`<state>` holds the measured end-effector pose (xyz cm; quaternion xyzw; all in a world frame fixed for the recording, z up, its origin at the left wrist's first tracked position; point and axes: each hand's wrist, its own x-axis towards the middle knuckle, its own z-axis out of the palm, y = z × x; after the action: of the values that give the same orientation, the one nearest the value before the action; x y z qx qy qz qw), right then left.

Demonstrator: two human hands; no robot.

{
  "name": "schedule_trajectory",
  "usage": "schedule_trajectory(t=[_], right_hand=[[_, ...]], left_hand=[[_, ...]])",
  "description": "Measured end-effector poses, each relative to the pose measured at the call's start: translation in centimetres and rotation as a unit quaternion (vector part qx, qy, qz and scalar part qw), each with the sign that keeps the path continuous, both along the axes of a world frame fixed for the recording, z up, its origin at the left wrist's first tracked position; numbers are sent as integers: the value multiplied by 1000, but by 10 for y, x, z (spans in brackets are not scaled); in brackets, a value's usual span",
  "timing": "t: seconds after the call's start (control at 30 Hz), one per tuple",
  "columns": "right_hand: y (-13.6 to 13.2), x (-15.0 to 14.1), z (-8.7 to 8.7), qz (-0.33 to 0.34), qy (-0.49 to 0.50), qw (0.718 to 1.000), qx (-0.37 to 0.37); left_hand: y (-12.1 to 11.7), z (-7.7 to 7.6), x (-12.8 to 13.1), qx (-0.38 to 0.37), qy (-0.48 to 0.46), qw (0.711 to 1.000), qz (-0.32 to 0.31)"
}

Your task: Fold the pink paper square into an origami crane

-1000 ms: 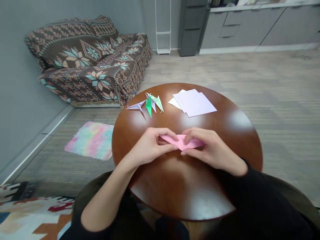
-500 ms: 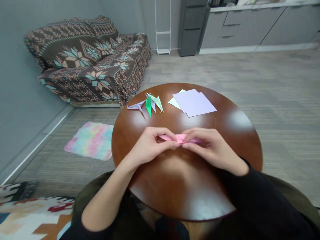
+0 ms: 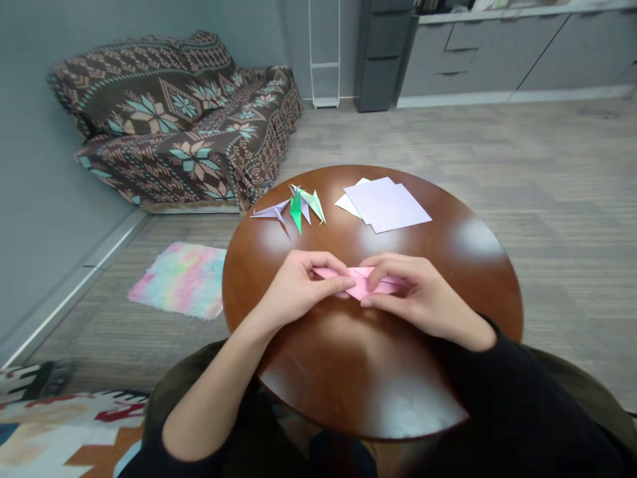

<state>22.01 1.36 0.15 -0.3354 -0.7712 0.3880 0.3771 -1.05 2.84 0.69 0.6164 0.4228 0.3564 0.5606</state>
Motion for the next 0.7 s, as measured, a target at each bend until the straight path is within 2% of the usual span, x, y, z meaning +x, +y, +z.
schedule_trajectory(t=[0.23,0.4,0.7], right_hand=[[1,0,0,1,9,999,-49],[0,1,0,-3,8,999,-52],[-3,1,0,-8,5,997,-70]], left_hand=[[1,0,-3,-4,-4,1000,-25],[1,1,-1,-19,7,999,-25],[-1,2,1,-53,-28,998,-14]])
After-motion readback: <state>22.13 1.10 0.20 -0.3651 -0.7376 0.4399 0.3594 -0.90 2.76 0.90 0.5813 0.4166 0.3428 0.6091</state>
